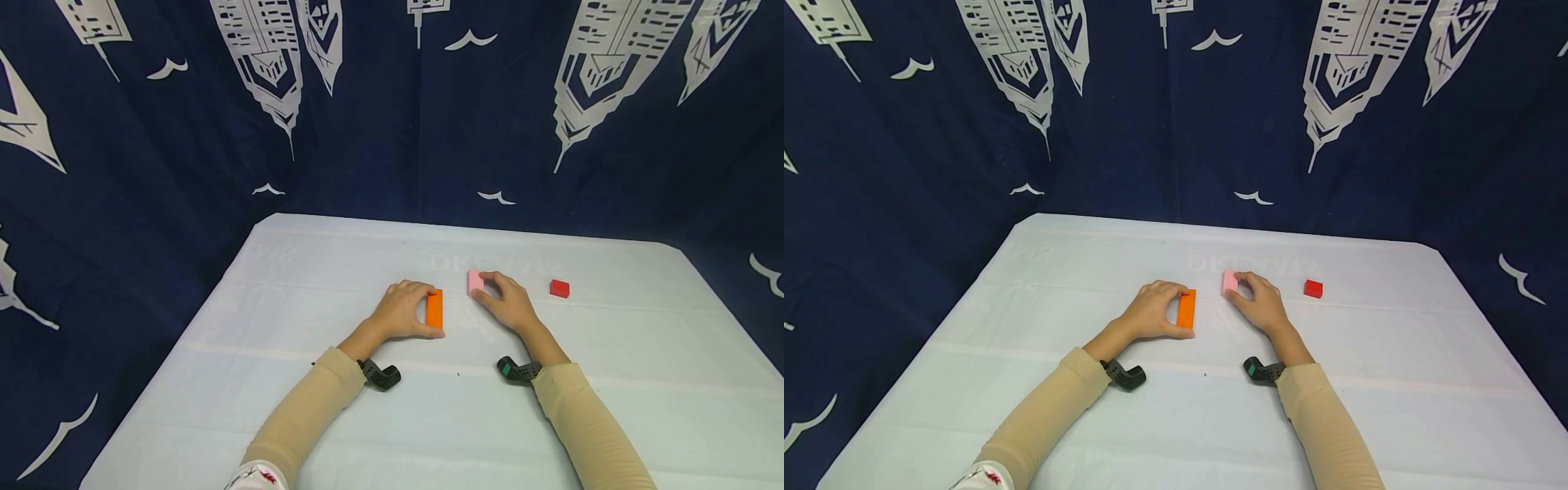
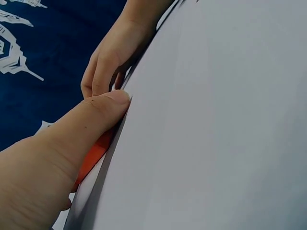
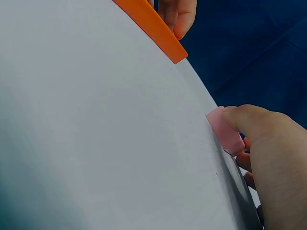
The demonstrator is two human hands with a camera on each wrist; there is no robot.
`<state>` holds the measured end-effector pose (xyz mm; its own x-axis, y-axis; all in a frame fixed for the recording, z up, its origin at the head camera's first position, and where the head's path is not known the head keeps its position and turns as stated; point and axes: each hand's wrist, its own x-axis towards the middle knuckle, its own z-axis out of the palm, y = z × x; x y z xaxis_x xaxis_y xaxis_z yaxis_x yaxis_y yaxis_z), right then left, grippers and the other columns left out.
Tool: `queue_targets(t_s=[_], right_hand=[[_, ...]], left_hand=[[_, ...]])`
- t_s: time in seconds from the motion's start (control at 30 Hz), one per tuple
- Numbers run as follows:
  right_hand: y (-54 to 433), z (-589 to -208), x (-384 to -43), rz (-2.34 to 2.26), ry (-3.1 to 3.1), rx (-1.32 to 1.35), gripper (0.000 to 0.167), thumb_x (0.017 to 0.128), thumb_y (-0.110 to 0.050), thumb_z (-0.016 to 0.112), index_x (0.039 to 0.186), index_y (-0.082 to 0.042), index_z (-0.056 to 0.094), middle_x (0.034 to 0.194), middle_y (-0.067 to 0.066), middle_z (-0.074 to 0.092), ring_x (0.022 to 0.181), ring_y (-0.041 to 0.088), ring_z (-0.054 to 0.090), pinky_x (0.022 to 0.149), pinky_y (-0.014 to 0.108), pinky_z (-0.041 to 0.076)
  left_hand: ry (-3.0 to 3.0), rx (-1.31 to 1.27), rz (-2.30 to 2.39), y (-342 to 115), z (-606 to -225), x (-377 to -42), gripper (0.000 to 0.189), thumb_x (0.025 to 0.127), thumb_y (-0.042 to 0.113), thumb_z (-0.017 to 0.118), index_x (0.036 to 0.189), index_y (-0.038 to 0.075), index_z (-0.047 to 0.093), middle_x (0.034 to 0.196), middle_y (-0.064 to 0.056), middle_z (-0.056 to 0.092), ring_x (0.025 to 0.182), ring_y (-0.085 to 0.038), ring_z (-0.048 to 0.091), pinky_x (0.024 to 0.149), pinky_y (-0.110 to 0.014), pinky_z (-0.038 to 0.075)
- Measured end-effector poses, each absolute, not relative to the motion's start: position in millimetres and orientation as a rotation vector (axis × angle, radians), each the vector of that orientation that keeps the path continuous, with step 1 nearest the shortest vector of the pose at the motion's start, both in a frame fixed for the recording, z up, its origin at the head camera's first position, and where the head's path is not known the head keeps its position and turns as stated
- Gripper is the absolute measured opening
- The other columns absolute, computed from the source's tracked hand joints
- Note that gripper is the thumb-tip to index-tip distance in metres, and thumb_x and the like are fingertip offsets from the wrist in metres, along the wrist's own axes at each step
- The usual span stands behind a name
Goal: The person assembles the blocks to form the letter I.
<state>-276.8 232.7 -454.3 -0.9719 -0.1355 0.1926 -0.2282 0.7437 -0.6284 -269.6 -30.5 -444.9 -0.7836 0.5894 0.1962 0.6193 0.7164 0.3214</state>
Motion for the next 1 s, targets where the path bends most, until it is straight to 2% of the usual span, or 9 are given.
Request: queue_targets(t_s=[0.2,0.5,0.7,1.0], right_hand=[[232.7,-454.9,-276.5,1.037,-2.798,0.299,0.054,0.094,-0.036,0.063,0.135,-0.002,0.053,0.139,0.021,0.051,0.13,0.039,0.043,0.109,0.055,0.029],[232.5,-456.0,-277.5,1.034,-2.788,0.303,0.055,0.093,-0.035,0.064,0.134,-0.001,0.053,0.139,0.022,0.051,0.13,0.039,0.043,0.108,0.054,0.03],[233.1,-456.5,-278.4,1.045,-2.774,0.318,0.054,0.092,-0.033,0.066,0.133,0.0,0.053,0.139,0.022,0.05,0.129,0.04,0.044,0.108,0.054,0.03],[234.2,-457.8,-276.2,1.051,-2.764,0.301,0.054,0.088,-0.03,0.07,0.13,0.0,0.055,0.137,0.023,0.052,0.126,0.04,0.045,0.107,0.054,0.031]], left_hand=[[-2.868,-0.993,-0.597,-31.5,-447.4,-270.0,0.089,0.071,0.072,0.069,0.137,0.018,0.049,0.139,0.002,0.051,0.13,-0.019,0.042,0.106,-0.043,0.032],[-2.865,-0.998,-0.615,-33.4,-449.9,-272.4,0.065,0.089,0.06,0.057,0.137,0.018,0.05,0.141,0.0,0.05,0.133,-0.022,0.04,0.107,-0.047,0.031],[-2.855,-1.007,-0.636,-34.7,-451.9,-273.9,0.059,0.091,0.055,0.058,0.136,0.018,0.05,0.14,0.0,0.05,0.132,-0.022,0.04,0.107,-0.047,0.031],[-2.868,-1.014,-0.65,-34.4,-451.0,-273.4,0.059,0.091,0.054,0.058,0.138,0.019,0.049,0.142,0.001,0.049,0.133,-0.022,0.039,0.108,-0.047,0.029]])
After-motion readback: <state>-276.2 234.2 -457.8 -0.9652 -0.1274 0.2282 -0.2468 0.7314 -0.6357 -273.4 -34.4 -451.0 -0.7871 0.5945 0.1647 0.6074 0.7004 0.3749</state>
